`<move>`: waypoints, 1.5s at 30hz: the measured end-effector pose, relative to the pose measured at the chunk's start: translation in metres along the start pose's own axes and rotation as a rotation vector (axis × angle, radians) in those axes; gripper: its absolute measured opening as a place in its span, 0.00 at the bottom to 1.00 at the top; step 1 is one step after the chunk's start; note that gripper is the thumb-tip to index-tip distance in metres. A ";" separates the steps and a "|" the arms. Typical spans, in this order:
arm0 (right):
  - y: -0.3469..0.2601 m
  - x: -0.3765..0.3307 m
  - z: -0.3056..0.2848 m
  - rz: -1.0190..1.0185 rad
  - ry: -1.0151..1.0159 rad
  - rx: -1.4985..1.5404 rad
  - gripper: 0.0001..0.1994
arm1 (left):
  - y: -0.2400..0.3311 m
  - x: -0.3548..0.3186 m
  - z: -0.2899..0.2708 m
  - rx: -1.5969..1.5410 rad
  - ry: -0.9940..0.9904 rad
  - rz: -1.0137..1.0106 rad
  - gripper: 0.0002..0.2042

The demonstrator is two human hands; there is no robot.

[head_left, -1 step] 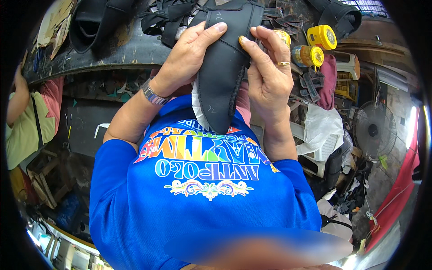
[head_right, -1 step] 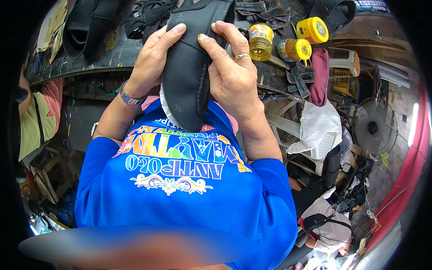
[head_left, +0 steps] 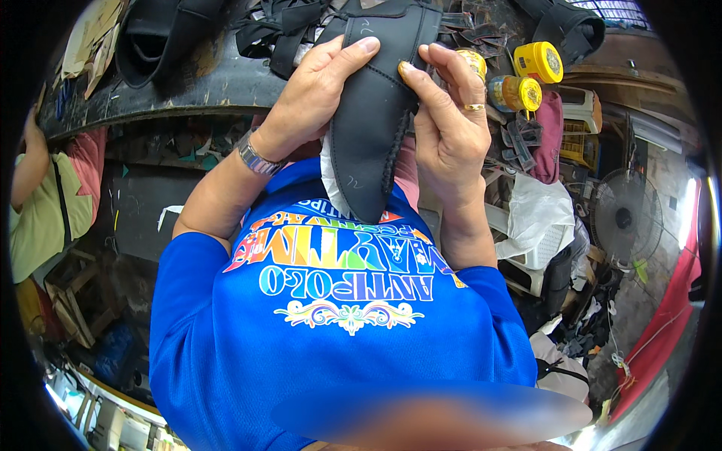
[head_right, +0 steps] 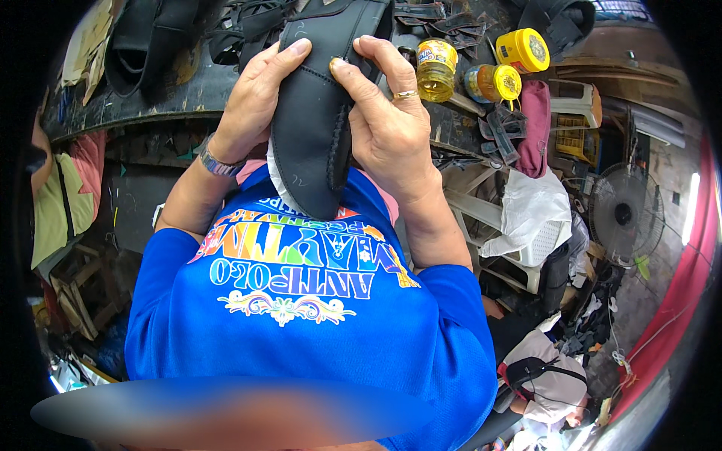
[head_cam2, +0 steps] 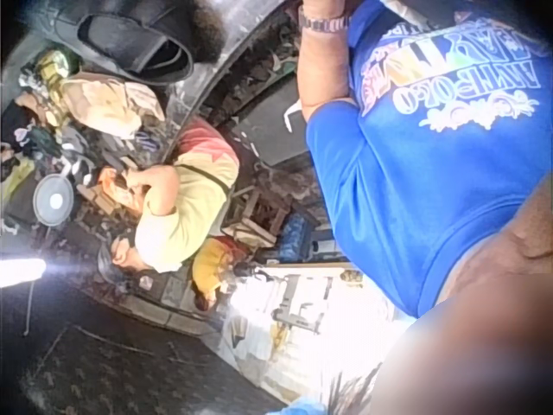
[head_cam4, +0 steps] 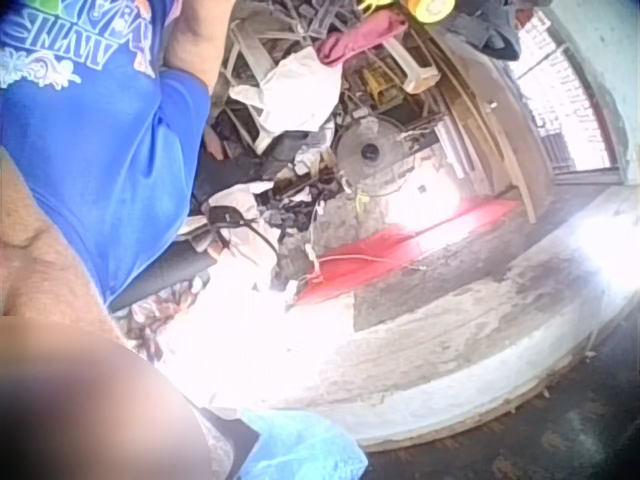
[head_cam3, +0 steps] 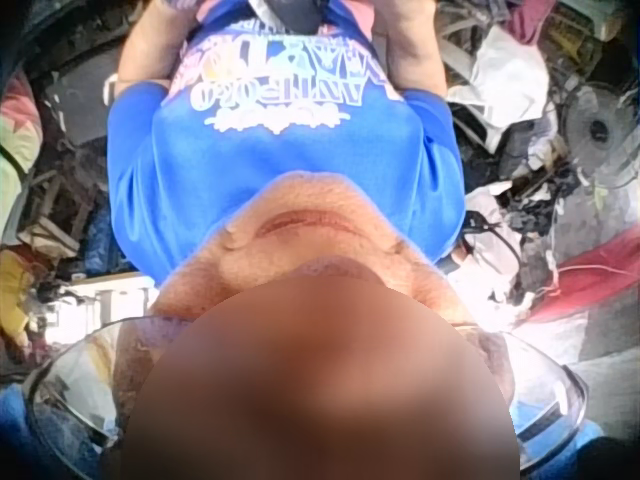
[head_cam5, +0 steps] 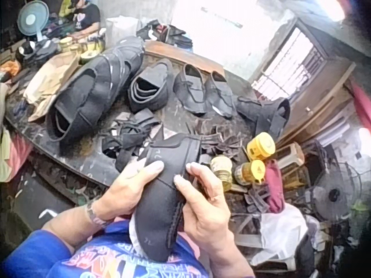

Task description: The person applies glue to the edges of several black sandals and straps using a small brush. They repeatedly dip the brush into a yellow glue container and spread the adhesive along seams and edges, then place the treated items on the workbench.

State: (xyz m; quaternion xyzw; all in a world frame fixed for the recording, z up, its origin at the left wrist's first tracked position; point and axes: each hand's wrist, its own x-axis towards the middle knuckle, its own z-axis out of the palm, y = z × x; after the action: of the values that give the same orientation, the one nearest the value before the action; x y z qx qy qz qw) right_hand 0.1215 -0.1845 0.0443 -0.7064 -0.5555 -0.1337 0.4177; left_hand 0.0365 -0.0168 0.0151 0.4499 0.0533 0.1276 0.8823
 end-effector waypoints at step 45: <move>0.020 0.002 -0.014 -0.236 -0.123 -0.082 0.20 | -0.005 0.006 -0.012 -0.042 0.044 -0.141 0.15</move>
State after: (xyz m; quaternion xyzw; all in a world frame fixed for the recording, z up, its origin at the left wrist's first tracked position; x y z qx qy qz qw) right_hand 0.1439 -0.1942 0.0452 -0.6595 -0.6535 -0.1609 0.3348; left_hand 0.0410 -0.0088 0.0041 0.4236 0.1017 0.0761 0.8969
